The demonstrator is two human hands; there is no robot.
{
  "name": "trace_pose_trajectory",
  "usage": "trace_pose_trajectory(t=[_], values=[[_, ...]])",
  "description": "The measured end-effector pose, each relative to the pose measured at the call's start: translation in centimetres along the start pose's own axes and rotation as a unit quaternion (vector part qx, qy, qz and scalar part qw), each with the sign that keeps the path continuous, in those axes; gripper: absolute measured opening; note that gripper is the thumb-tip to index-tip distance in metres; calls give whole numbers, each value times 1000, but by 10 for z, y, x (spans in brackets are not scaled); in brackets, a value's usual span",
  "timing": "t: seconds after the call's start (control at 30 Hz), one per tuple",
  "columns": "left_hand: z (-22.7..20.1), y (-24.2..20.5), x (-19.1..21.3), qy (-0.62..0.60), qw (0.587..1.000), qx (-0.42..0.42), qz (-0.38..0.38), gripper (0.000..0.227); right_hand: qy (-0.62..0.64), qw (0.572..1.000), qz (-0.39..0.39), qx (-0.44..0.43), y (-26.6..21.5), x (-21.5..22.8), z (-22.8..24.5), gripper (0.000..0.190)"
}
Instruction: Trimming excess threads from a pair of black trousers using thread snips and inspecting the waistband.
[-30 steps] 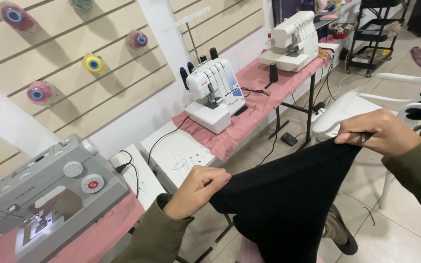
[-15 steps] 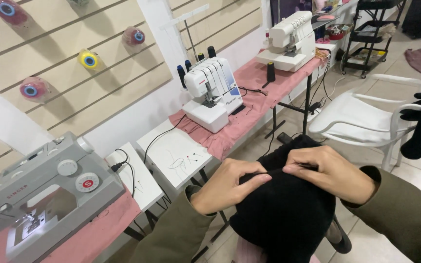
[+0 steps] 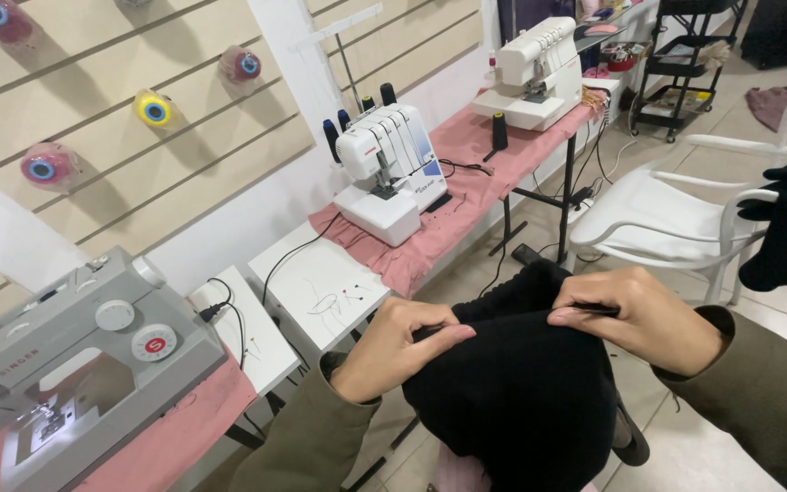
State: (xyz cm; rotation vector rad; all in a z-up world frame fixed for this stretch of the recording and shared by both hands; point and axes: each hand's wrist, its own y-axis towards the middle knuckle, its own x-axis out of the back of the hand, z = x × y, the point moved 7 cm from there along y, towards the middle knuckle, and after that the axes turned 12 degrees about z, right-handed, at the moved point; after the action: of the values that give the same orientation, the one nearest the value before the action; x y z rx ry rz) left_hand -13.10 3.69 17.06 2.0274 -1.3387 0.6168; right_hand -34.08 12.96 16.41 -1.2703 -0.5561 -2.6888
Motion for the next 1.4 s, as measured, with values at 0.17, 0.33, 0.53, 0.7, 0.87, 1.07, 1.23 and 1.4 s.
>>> trace_pose_trajectory(t=[0.17,0.33,0.53,0.7,0.87,1.07,1.23,1.4], values=[[-1,14,-5,-57,998,-23,19,22,40,998,23,-40,9,-4,9,18],[-12,18,-7,-59,998,-6,11,22,56,998,23,9,14,-6,16,17],[-19,20,-17,-32,998,-52,30,24,39,999,3,29,16,-14,24,14],[26,20,-28,-17,999,6,48,26,-2,991,-113,77,3,-12,38,19],[92,16,-34,-142,988,40,53,33,-19,983,-167,76,-27,-51,28,24],[79,14,-31,-280,955,10,99,36,-88,975,-176,101,-19,-76,30,35],[112,19,-36,-268,961,22,65,37,-177,953,-225,99,-13,-76,45,24],[120,18,-31,-257,965,28,48,38,-174,954,-225,97,-21,-77,18,17]])
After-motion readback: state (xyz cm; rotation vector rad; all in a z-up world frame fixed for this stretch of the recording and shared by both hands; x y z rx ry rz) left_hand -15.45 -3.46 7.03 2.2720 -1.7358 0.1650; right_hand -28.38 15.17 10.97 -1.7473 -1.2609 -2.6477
